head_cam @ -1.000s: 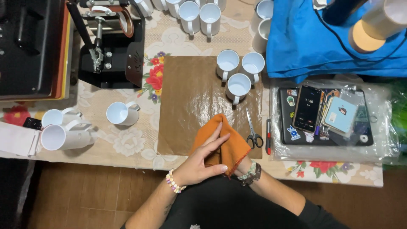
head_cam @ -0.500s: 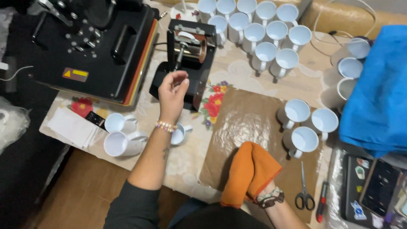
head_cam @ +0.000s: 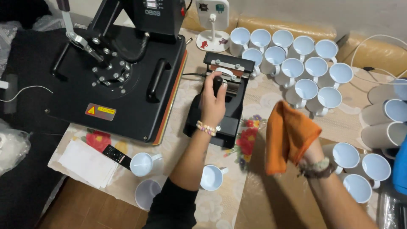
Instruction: Preparing ceramic mugs for heat transfer by cleaning them and applying printed wraps before placing them in a heat press.
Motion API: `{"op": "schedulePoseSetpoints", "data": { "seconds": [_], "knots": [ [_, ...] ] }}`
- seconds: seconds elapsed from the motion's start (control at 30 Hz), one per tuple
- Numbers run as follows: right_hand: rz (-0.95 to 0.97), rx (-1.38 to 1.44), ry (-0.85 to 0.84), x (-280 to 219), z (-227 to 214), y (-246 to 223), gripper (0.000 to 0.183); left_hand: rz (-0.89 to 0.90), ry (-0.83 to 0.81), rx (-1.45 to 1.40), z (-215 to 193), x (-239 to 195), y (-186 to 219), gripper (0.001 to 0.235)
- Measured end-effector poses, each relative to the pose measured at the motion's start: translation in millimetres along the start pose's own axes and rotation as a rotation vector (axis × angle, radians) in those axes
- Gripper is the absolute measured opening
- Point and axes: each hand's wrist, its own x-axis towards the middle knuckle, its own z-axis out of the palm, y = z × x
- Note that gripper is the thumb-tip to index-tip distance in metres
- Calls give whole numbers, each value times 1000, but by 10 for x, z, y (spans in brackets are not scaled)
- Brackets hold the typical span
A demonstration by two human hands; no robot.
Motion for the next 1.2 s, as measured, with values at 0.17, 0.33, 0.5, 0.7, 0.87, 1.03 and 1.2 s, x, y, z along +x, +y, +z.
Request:
{"op": "schedulePoseSetpoints", "data": {
  "seconds": [0.17, 0.33, 0.5, 0.7, 0.87, 1.03, 1.2],
  "knots": [
    [-37, -112, 33, 465, 343, 46, 29, 67, 111, -30, -458, -942, 311, 10],
    [-198, -216, 18, 959, 886, -616, 27, 136, -72, -68, -970, -1455, 730, 10],
    [-271, -382, -336, 952, 1207, -910, 53, 252, -120, 97, -1229, -2027, 427, 7],
    [-513, -598, -485, 1081, 1172, -582, 43, 67, -62, 220, -1156, -2523, 166, 22],
    [-559, -742, -503, 1077, 1169, -606, 30, 65, -74, 234, -1155, -2510, 148, 22],
    [-493, -798, -493, 987, 969, -376, 27, 67, -159, 253, -1212, -2494, 142, 21],
    [-278, -737, -411, 605, 417, -103, 27, 69, -200, 298, -1245, -2473, 158, 26]
  ]
}}
